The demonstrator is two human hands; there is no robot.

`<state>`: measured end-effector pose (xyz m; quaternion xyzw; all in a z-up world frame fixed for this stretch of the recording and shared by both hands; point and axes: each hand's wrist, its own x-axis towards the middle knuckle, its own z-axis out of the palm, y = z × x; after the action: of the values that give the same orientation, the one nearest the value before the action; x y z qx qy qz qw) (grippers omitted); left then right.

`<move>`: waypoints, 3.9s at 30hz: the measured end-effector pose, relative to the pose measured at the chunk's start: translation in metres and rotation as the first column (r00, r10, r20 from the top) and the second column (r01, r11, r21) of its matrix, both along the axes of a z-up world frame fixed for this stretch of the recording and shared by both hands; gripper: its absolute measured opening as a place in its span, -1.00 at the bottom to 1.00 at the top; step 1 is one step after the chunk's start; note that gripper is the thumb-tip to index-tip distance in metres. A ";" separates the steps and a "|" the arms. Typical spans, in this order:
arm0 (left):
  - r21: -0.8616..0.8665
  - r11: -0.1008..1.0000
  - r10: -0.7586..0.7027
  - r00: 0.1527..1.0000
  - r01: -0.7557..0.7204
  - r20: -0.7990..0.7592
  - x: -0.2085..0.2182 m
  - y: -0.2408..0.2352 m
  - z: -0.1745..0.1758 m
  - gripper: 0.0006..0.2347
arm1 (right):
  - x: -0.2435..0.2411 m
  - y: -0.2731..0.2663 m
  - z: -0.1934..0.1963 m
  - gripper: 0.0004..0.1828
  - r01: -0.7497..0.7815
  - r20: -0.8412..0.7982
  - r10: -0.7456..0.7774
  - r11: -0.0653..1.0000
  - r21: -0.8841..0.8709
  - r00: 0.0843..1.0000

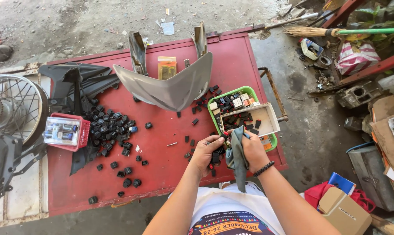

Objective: The person picks up small black electrical components from a red table and wipes them with a gray cloth. They handle the components one at a time, wiping different sides before placing them into a green plastic basket. The person repeats this process for several components throughout the video.

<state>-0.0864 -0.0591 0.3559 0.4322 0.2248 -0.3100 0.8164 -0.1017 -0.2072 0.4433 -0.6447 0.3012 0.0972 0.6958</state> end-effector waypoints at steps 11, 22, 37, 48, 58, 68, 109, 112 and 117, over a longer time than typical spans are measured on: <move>0.018 0.991 -0.136 0.991 0.136 -0.020 -0.009 -0.007 0.006 -0.91 | -0.001 -0.014 -0.043 -0.86 -0.038 0.048 0.040 0.998 -0.039 0.998; -0.043 0.991 -0.126 0.991 0.124 -0.053 -0.005 -0.001 0.032 -0.85 | -0.002 -0.021 -0.026 -0.74 -0.252 0.111 0.297 0.919 -0.304 0.949; -0.184 0.978 -0.135 0.971 0.099 -0.195 -0.006 0.006 0.023 -0.77 | -0.012 -0.021 -0.042 -0.54 -0.136 0.125 0.103 0.945 0.296 0.987; -0.199 0.973 -0.162 0.961 0.117 -0.223 -0.011 0.005 0.009 -0.64 | -0.016 0.007 -0.031 -0.67 -0.043 0.130 0.076 0.970 -0.239 0.989; -0.108 0.991 -0.106 0.970 0.083 -0.221 -0.011 0.003 0.005 -0.61 | -0.007 -0.029 -0.042 -0.79 0.325 -0.154 -0.309 0.941 0.093 0.939; -0.052 0.999 -0.028 0.976 0.017 -0.218 -0.005 -0.006 0.002 -0.61 | -0.017 -0.014 -0.049 -0.73 -0.268 0.160 0.362 0.866 -0.421 0.918; 0.245 0.969 -0.097 0.961 0.031 0.261 0.000 -0.010 -0.009 -0.86 | -0.011 -0.005 -0.008 -0.79 0.023 0.008 -0.023 0.997 -0.068 1.000; 0.383 0.921 -0.206 0.926 0.075 0.315 -0.002 -0.009 -0.016 -0.87 | -0.005 -0.013 -0.016 -0.59 0.074 -0.042 -0.066 0.977 0.199 0.997; 0.509 0.860 -0.324 0.818 0.044 0.476 -0.007 -0.009 0.017 -0.91 | 0.004 -0.024 -0.069 -0.91 0.325 -0.314 -0.195 0.836 0.441 0.929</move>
<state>-0.0933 -0.0679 0.3731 0.7092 0.0074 -0.1887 0.6793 -0.0979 -0.2311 0.3741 -0.3837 0.4397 0.1559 0.7970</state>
